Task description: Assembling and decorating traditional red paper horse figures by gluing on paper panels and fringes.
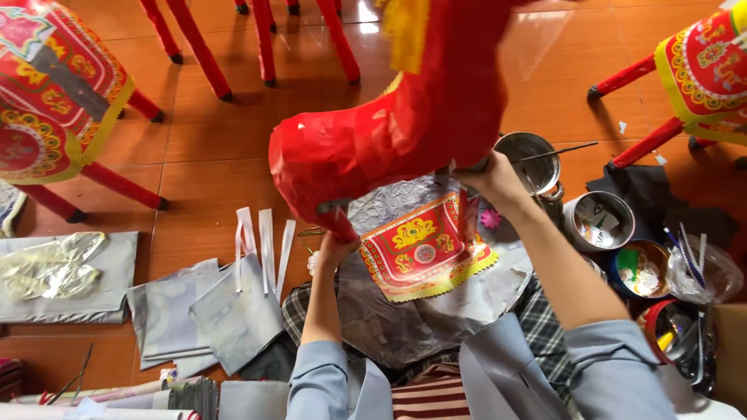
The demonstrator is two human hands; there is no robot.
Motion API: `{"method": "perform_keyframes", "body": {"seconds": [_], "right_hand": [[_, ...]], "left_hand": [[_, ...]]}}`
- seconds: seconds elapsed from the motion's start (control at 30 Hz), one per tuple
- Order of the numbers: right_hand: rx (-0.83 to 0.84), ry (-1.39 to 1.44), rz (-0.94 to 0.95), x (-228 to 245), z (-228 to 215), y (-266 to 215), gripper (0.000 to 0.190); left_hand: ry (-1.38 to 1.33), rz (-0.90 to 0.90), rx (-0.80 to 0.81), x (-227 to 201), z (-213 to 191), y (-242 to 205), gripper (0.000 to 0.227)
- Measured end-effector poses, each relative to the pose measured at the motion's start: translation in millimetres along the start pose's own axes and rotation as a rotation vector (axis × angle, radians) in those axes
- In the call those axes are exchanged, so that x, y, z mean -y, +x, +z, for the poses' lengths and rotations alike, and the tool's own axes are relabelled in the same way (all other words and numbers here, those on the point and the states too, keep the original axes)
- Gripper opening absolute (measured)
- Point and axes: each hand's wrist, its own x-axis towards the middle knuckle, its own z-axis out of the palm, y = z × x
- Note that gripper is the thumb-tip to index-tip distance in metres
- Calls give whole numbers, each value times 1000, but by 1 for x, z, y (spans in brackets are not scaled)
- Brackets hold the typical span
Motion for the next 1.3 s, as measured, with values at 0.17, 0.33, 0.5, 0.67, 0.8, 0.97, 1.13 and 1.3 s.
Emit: {"method": "perform_keyframes", "body": {"seconds": [0.17, 0.33, 0.5, 0.67, 0.8, 0.97, 1.13, 1.3], "right_hand": [[-125, -295, 32, -40, -42, -16, 39], [-97, -260, 0, -86, -76, 23, 40], [29, 13, -23, -51, -75, 15, 57], [-97, -284, -107, -93, -126, 18, 34], [-130, -1208, 309, -204, -178, 18, 45], [-19, -1415, 264, -303, -207, 35, 26], [-82, -1345, 138, -202, -172, -10, 16], [-143, -615, 81, -219, -154, -42, 46]], "left_hand": [[271, 86, 63, 11, 32, -5, 37], [274, 6, 90, -27, 39, -6, 36], [296, -10, 109, -17, 47, -4, 43], [305, 21, 159, -28, 44, -12, 58], [273, -43, 119, -57, 20, -26, 63], [193, -148, 54, -94, 8, -50, 56], [-131, -251, -62, 3, 6, -53, 47], [-478, -179, -91, -8, 29, -35, 49]]}}
